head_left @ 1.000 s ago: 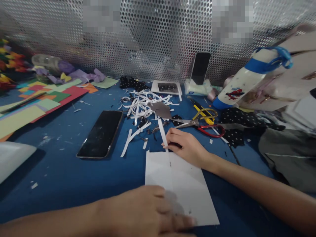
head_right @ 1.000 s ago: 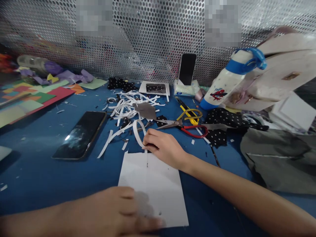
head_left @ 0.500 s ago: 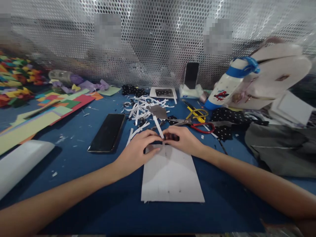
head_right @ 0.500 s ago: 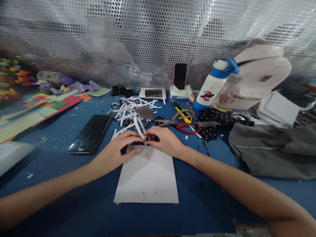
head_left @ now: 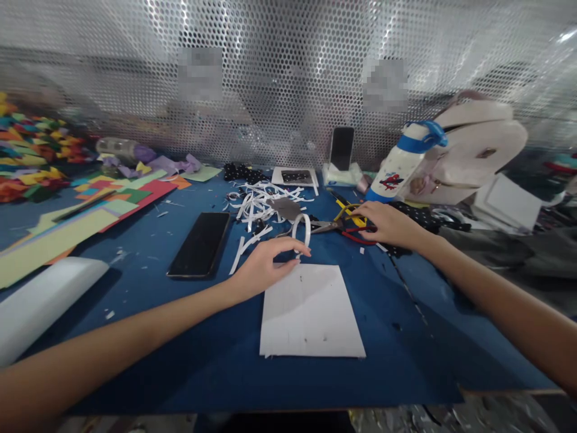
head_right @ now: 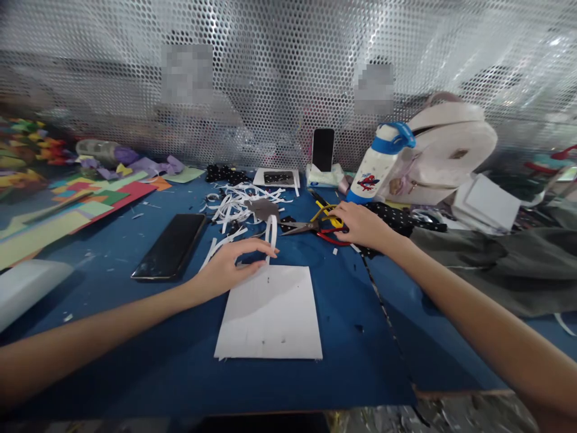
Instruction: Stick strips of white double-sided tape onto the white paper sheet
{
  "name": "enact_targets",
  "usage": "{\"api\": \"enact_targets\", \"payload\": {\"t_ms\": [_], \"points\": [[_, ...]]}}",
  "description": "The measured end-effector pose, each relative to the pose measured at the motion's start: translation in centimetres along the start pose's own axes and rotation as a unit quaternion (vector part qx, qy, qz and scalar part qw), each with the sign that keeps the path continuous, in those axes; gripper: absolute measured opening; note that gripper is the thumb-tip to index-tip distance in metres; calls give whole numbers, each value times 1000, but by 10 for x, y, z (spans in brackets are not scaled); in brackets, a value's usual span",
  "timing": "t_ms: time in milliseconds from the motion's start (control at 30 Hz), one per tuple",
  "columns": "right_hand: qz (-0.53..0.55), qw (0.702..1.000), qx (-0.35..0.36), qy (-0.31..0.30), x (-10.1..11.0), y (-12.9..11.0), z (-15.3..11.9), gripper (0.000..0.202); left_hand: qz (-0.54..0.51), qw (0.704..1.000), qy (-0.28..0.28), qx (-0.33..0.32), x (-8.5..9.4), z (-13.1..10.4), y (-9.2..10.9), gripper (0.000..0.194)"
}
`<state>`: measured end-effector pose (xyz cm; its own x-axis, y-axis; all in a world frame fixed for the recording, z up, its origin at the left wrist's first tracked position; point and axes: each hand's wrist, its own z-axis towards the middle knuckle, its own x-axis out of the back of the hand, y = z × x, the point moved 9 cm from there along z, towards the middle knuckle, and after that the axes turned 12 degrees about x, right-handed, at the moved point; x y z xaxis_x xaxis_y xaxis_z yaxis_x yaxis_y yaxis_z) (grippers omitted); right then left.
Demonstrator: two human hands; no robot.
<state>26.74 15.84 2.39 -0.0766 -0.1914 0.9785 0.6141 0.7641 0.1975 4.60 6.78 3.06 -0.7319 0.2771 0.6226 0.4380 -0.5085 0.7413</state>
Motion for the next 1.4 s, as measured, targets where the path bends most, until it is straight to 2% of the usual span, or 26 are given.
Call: {"api": "enact_targets", "payload": {"t_ms": [133, 233, 333, 400, 500, 600, 800, 1067, 1400], "points": [[-104, 994, -11, -24, 16, -15, 12, 28, 7, 1000, -18, 4, -9, 0, -2, 34], [-110, 992, -48, -23, 34, -16, 4, 18, 22, 999, -24, 1, -10, -4, -3, 40], [-67, 994, -76, -41, 47, -17, -19, 16, 61, 998, -20, -12, -9, -8, -4, 51], [4, 993, -109, -51, 52, -16, -38, 14, 82, 996, -17, -17, -9, -9, -4, 54], [82, 985, -119, -94, 48, -26, -61, 16, 99, 995, -18, -16, -10, -8, -6, 59], [128, 979, -102, -120, 40, -44, -68, 18, 101, 995, -15, -23, -11, -9, -4, 60], [145, 985, -34, -90, 30, -75, -40, 20, 128, 990, -7, -63, -12, -14, 1, 56], [107, 990, 2, -90, 22, -87, -5, 15, 154, 985, -2, -72, -13, -16, 1, 56], [106, 988, 30, -109, 5, -86, -6, 16, 150, 986, -4, -67, -15, -15, -2, 61]]}}
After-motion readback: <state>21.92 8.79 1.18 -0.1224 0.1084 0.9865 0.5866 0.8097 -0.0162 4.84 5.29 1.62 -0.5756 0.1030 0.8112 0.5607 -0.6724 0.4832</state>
